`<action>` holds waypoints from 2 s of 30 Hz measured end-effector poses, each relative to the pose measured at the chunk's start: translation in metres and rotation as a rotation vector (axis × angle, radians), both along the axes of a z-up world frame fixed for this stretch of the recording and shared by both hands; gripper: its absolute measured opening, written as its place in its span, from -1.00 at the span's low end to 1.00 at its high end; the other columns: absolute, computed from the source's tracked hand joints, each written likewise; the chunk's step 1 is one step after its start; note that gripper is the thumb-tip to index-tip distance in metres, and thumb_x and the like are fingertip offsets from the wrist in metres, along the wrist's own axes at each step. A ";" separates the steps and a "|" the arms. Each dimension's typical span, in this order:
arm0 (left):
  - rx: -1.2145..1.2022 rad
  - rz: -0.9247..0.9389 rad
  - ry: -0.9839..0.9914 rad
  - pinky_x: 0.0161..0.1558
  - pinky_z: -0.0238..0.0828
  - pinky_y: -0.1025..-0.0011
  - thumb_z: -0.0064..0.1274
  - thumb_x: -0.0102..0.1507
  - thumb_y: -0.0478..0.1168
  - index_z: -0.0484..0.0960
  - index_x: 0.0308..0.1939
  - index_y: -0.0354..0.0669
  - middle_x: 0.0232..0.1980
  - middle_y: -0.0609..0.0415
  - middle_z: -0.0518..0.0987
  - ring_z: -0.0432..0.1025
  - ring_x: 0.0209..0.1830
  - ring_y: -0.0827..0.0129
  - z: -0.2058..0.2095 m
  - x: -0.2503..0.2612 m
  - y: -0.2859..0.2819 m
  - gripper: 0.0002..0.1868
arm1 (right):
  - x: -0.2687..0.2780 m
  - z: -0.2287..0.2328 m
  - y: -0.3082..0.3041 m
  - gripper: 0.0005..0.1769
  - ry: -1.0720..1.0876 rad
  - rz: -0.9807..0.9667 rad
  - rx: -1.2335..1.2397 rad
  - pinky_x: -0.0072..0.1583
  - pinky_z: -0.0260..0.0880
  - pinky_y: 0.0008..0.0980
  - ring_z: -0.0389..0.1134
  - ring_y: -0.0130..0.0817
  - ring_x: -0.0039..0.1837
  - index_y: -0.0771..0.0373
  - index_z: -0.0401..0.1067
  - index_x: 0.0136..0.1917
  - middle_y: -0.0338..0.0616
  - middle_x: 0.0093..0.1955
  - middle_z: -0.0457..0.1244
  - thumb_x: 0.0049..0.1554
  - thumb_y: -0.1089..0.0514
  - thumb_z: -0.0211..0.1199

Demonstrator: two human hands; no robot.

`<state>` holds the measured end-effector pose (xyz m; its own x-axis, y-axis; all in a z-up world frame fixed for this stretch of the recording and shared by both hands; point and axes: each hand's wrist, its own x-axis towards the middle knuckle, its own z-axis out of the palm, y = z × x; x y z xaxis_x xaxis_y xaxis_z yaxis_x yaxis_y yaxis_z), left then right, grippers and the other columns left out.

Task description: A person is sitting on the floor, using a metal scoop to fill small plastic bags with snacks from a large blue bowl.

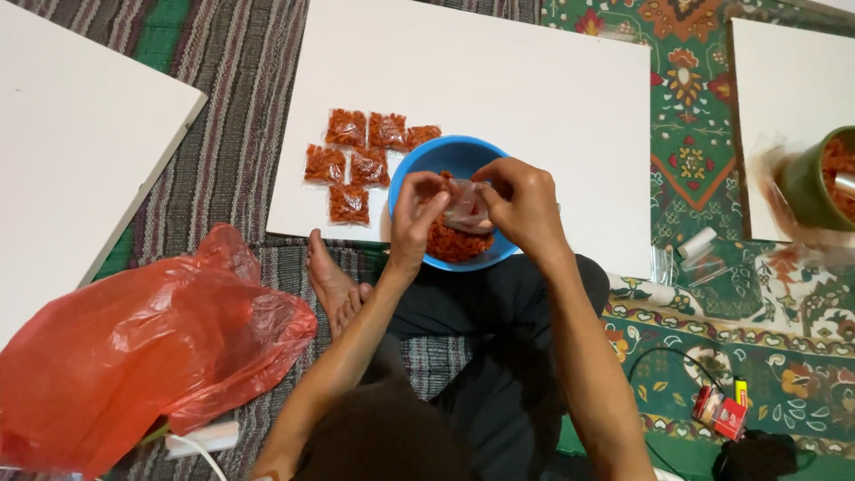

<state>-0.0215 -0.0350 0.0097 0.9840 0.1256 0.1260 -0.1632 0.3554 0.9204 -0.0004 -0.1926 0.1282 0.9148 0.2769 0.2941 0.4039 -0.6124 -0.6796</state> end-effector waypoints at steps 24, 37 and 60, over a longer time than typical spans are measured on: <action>0.415 0.215 -0.068 -0.41 0.64 0.47 0.22 0.16 -0.43 0.66 -0.23 -0.18 -0.33 -0.13 0.68 0.62 -0.41 0.32 0.029 0.001 0.007 -0.86 | -0.012 -0.042 -0.021 -0.54 0.397 0.125 0.588 0.15 0.46 -0.35 0.36 -0.41 0.15 0.18 0.49 0.29 -0.15 0.11 0.38 0.11 0.23 0.40; 0.203 -0.016 0.049 -0.15 0.61 0.50 0.36 0.19 -0.17 0.64 0.01 -0.07 -0.11 -0.06 0.66 0.61 -0.17 0.40 0.041 -0.002 0.004 -0.66 | -0.024 -0.110 0.015 -0.93 0.164 -0.282 0.388 -0.13 0.39 -0.35 0.40 -0.45 -0.21 0.11 0.63 -0.28 -0.15 -0.41 0.36 -0.06 0.25 0.37; -0.488 -0.307 0.432 -0.20 0.54 0.51 0.20 0.31 -0.18 0.54 -0.26 -0.06 -0.22 0.06 0.66 0.57 -0.24 0.40 -0.060 0.014 -0.005 -0.86 | -0.031 -0.088 0.011 -0.78 -0.040 -0.234 0.483 0.05 0.31 -0.48 0.24 -0.42 -0.10 0.09 0.51 -0.31 -0.37 -0.27 0.20 0.01 0.26 0.55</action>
<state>-0.0073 -0.0403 -0.0507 0.9332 -0.2219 -0.2827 0.3530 0.7141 0.6045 -0.0312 -0.1814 0.0397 0.9213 -0.1084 0.3734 0.3255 -0.3102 -0.8932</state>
